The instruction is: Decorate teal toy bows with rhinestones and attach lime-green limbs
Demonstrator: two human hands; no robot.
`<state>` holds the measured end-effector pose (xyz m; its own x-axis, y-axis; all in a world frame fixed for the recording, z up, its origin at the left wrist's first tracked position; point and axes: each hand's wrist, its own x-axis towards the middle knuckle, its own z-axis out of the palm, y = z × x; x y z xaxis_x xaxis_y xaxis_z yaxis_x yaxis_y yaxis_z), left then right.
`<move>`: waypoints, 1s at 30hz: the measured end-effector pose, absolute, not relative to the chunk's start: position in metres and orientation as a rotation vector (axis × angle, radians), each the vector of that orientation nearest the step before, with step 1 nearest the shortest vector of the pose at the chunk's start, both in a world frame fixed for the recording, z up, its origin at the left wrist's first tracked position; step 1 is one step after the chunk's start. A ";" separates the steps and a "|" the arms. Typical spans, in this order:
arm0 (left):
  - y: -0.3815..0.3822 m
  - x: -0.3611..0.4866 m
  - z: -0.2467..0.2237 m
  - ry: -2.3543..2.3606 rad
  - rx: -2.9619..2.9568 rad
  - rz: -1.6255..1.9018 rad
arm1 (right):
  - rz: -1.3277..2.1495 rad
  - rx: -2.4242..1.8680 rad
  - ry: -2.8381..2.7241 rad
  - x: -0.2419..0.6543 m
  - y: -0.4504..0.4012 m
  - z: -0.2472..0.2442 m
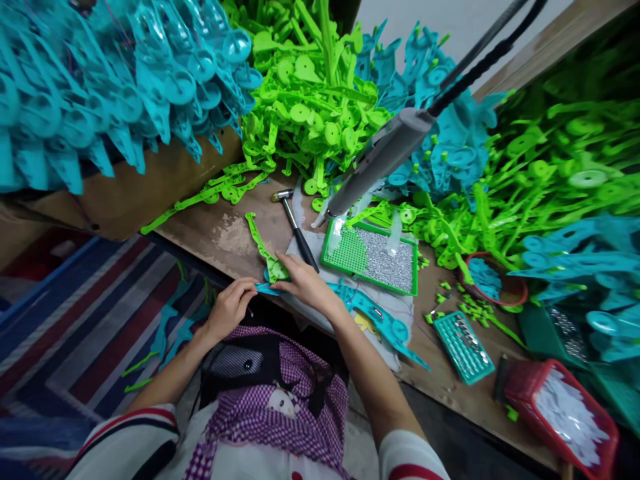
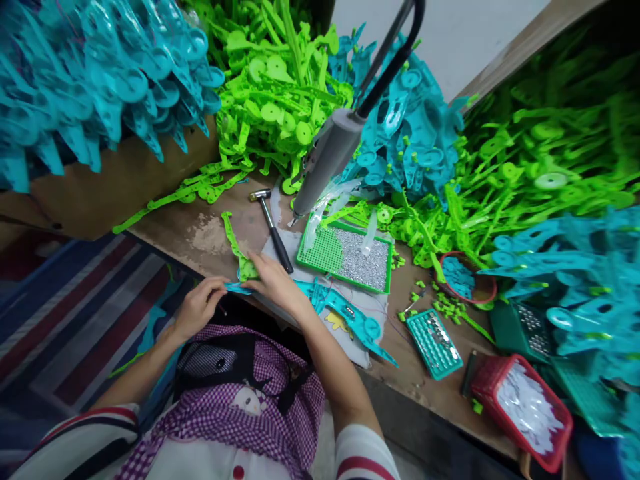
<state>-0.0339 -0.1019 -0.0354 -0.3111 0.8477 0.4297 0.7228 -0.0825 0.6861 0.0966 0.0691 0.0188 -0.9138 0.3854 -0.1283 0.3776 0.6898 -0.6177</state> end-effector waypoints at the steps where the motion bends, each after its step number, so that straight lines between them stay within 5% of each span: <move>1: -0.103 -0.031 -0.037 2.025 1.764 1.384 | 1.020 -0.665 -2.886 0.096 0.068 0.018; 16: -0.109 -0.020 -0.044 1.986 1.852 1.413 | 0.975 -0.659 -3.063 0.110 0.066 0.024; 25: -0.110 -0.021 -0.046 1.960 1.824 1.390 | 1.312 -0.470 -2.865 0.128 0.078 0.014; 30: -0.110 -0.019 -0.046 1.942 1.821 1.387 | 1.070 -0.594 -2.845 0.120 0.074 0.014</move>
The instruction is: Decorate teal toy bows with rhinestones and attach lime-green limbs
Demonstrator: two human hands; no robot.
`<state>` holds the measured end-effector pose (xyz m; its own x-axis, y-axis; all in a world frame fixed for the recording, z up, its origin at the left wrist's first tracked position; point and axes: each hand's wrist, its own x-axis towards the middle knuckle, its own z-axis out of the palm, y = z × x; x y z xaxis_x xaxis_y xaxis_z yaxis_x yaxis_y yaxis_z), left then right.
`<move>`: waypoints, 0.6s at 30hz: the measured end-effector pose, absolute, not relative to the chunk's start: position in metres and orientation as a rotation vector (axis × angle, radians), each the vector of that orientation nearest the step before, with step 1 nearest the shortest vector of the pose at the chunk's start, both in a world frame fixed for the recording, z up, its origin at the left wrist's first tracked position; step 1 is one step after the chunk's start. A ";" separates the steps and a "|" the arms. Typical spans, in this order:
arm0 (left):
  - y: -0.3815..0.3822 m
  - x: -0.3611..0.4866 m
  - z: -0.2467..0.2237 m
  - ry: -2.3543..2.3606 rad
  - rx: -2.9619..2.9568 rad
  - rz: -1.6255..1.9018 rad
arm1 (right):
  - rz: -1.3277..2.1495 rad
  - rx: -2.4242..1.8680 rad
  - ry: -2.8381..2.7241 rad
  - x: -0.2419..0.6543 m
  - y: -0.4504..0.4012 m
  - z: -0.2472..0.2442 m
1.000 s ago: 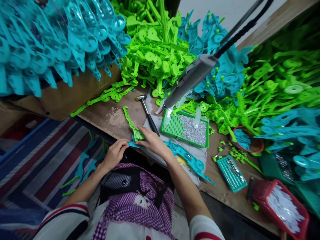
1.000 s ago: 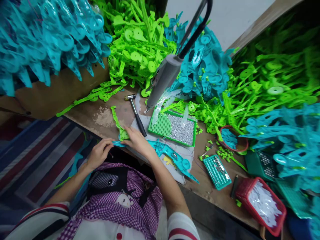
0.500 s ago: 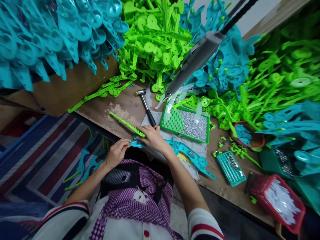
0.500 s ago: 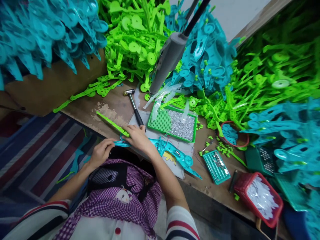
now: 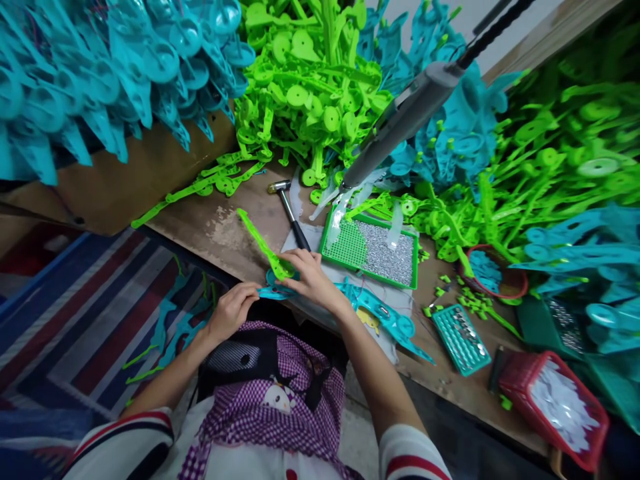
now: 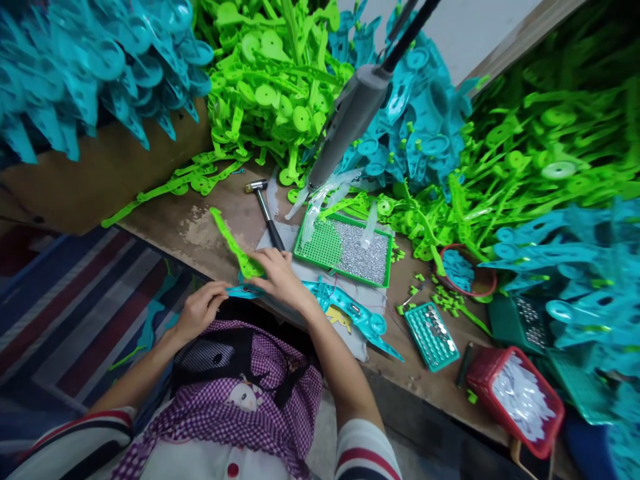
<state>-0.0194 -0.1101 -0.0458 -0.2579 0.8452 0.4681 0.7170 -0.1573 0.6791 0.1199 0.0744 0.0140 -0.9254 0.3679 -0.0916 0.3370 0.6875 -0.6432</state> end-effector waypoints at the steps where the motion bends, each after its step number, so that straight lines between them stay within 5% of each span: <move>1: -0.110 -0.019 -0.046 1.945 1.817 1.393 | 1.012 -0.616 -2.879 0.119 0.073 0.014; 18: -0.110 -0.020 -0.046 1.937 1.787 1.384 | 0.825 -0.728 -3.027 0.105 0.058 0.021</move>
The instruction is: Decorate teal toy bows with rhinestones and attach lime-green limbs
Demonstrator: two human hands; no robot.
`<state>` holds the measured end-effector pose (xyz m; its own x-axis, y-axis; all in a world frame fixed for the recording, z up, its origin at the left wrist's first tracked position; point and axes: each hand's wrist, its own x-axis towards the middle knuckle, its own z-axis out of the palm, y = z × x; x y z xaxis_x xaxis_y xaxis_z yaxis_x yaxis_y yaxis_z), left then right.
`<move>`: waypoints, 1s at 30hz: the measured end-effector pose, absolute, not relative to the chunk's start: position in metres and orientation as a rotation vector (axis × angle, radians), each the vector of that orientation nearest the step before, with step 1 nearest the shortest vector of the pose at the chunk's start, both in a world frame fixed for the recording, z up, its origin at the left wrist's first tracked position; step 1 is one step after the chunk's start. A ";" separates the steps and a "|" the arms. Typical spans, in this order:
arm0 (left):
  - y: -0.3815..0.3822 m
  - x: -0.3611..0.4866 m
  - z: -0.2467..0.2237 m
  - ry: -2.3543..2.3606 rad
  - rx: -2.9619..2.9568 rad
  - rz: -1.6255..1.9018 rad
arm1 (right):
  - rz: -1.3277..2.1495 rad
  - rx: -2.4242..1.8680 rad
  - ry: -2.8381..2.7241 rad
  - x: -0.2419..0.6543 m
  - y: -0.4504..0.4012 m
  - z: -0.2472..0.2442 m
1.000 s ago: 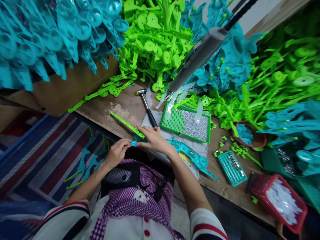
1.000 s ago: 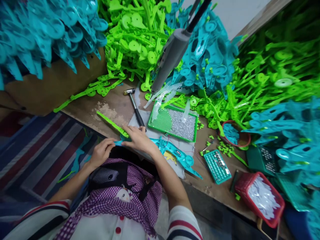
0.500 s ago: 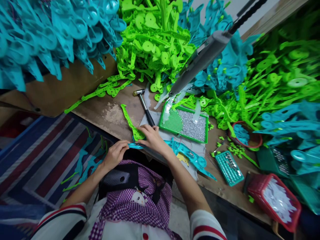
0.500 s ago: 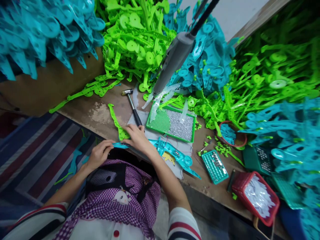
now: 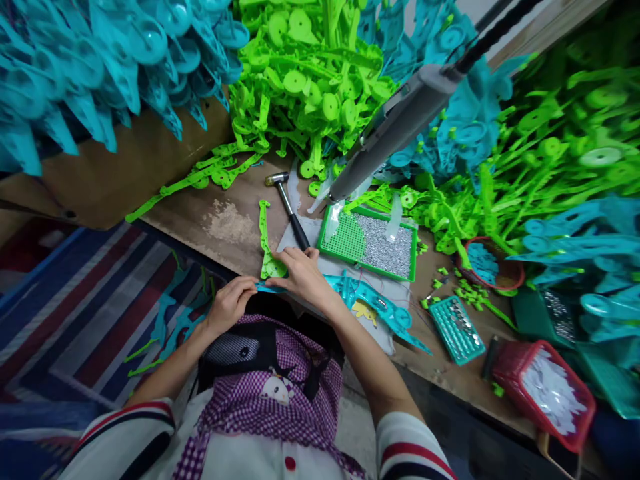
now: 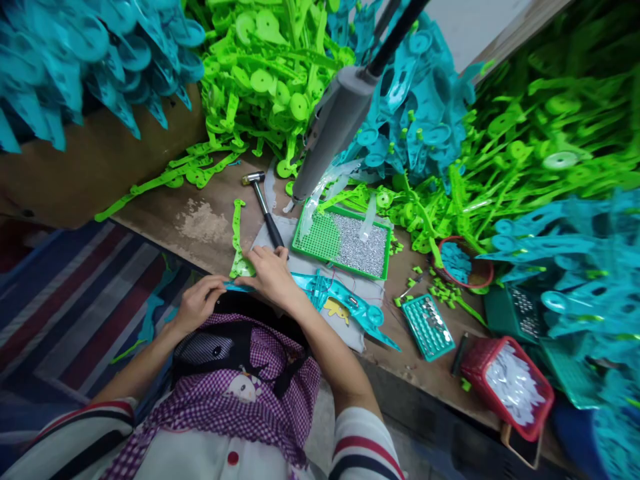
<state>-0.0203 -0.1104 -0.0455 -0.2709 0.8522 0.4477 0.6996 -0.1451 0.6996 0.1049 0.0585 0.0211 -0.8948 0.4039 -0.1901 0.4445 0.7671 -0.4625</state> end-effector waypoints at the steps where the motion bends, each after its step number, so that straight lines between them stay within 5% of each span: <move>1: -0.110 -0.020 -0.045 1.935 1.792 1.391 | -0.796 0.687 2.872 0.104 0.058 0.020; 21: -0.104 -0.027 -0.009 2.070 1.487 1.388 | -0.979 0.781 3.060 0.122 0.018 0.026; 30: -0.096 -0.044 -0.011 2.152 1.674 1.212 | -0.625 1.120 3.054 0.137 0.049 0.033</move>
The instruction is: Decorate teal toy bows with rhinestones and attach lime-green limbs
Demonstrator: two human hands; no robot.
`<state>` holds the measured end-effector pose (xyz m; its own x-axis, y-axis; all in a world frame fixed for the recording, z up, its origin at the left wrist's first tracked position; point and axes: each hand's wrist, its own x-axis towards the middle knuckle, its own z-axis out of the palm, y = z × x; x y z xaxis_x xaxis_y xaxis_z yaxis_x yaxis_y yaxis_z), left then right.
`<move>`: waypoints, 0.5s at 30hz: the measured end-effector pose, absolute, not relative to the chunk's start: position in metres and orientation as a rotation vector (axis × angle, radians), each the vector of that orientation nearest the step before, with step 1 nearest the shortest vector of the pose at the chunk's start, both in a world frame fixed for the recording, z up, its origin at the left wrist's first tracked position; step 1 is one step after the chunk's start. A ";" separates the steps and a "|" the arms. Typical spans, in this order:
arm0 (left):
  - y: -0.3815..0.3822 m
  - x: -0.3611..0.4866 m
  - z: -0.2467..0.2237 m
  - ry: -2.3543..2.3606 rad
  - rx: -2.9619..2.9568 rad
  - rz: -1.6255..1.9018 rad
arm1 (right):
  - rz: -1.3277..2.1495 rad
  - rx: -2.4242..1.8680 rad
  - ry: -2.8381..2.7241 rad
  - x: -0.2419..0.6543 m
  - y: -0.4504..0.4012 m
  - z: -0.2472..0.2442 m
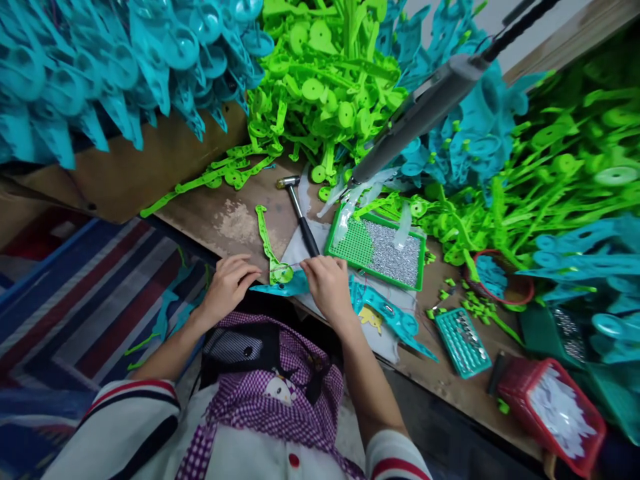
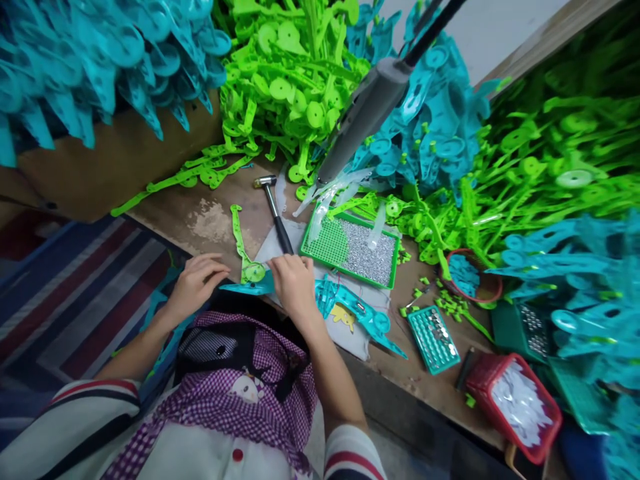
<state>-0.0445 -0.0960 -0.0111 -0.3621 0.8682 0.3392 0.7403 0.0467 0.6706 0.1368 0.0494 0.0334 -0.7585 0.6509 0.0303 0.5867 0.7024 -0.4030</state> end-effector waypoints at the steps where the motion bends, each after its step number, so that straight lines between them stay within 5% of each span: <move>1: -0.095 -0.044 -0.011 2.182 1.711 1.175 | 0.507 -1.027 -2.726 0.133 0.046 0.038; 7: -0.088 -0.037 -0.003 2.166 1.852 1.069 | 0.887 -0.517 -2.885 0.094 0.017 0.060; 15: -0.117 -0.022 0.034 2.343 1.498 1.372 | 1.390 -0.707 -2.574 0.087 0.053 0.049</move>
